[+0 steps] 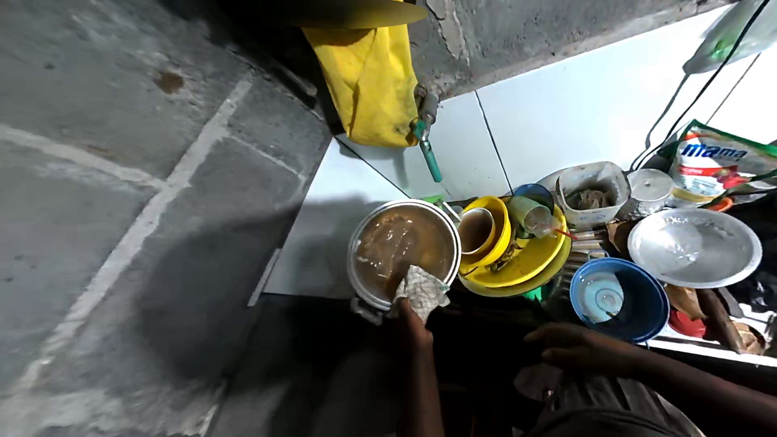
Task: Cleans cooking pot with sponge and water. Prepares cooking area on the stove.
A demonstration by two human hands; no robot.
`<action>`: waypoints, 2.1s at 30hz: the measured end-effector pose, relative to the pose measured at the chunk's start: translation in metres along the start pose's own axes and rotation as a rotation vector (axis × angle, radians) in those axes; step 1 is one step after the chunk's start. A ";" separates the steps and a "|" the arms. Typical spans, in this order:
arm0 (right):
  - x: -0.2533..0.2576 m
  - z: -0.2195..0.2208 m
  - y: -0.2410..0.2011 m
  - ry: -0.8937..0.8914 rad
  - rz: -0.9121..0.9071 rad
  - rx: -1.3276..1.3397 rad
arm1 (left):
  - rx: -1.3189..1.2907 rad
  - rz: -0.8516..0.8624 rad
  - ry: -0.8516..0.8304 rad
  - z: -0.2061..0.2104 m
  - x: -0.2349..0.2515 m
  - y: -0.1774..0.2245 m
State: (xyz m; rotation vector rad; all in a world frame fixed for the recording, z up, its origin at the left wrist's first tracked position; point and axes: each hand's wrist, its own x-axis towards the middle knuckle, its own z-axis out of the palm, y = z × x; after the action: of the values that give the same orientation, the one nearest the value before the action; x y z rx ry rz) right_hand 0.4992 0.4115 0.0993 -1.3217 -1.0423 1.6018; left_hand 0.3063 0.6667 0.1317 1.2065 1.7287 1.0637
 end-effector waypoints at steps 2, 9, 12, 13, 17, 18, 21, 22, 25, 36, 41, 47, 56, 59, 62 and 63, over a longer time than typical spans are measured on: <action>-0.016 -0.012 0.008 0.034 0.050 0.100 | 0.112 0.091 0.039 0.005 0.003 0.011; -0.029 -0.027 0.039 0.170 -0.034 0.256 | 0.243 0.244 0.048 0.024 0.016 0.029; -0.024 -0.028 0.040 0.136 -0.024 0.241 | 0.243 0.262 0.062 0.032 0.021 0.032; -0.022 -0.028 0.040 0.125 -0.010 0.235 | 0.247 0.263 0.071 0.034 0.023 0.033; -0.015 -0.030 0.037 0.101 0.030 0.185 | 0.339 0.267 0.128 0.038 0.025 0.037; -0.014 -0.031 0.036 0.101 0.035 0.178 | 0.355 0.272 0.143 0.040 0.025 0.038; -0.008 -0.033 0.041 0.095 0.028 0.154 | 0.367 0.303 0.200 0.048 0.029 0.043; -0.006 -0.033 0.044 0.094 0.012 0.140 | 0.371 0.318 0.217 0.049 0.030 0.044; -0.002 -0.034 0.045 0.086 0.000 0.116 | 0.350 0.384 0.240 0.051 0.034 0.044; 0.055 -0.019 -0.021 0.186 -0.272 -0.399 | 0.215 0.396 0.245 0.025 0.019 0.058; 0.124 -0.008 -0.112 0.257 -0.442 -0.550 | 0.121 0.314 0.213 0.018 -0.011 0.046; 0.187 0.035 -0.151 0.291 -0.448 -0.739 | -0.202 0.292 0.123 0.012 -0.031 0.036; 0.163 0.079 -0.123 0.381 -0.634 -0.759 | -0.564 0.106 -0.146 0.000 -0.031 0.010; 0.157 0.083 -0.115 0.415 -0.707 -0.808 | -0.673 0.058 -0.210 -0.002 -0.042 0.016; 0.155 0.083 -0.109 0.426 -0.778 -0.845 | -0.717 0.057 -0.302 -0.006 -0.044 0.017; 0.155 0.083 -0.108 0.414 -0.796 -0.828 | -0.697 0.073 -0.323 -0.007 -0.045 0.019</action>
State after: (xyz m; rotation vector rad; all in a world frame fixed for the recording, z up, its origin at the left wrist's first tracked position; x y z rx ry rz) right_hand 0.4041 0.5847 0.1582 -1.3699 -1.7413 0.2687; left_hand 0.3179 0.6263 0.1569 0.9216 0.9464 1.2846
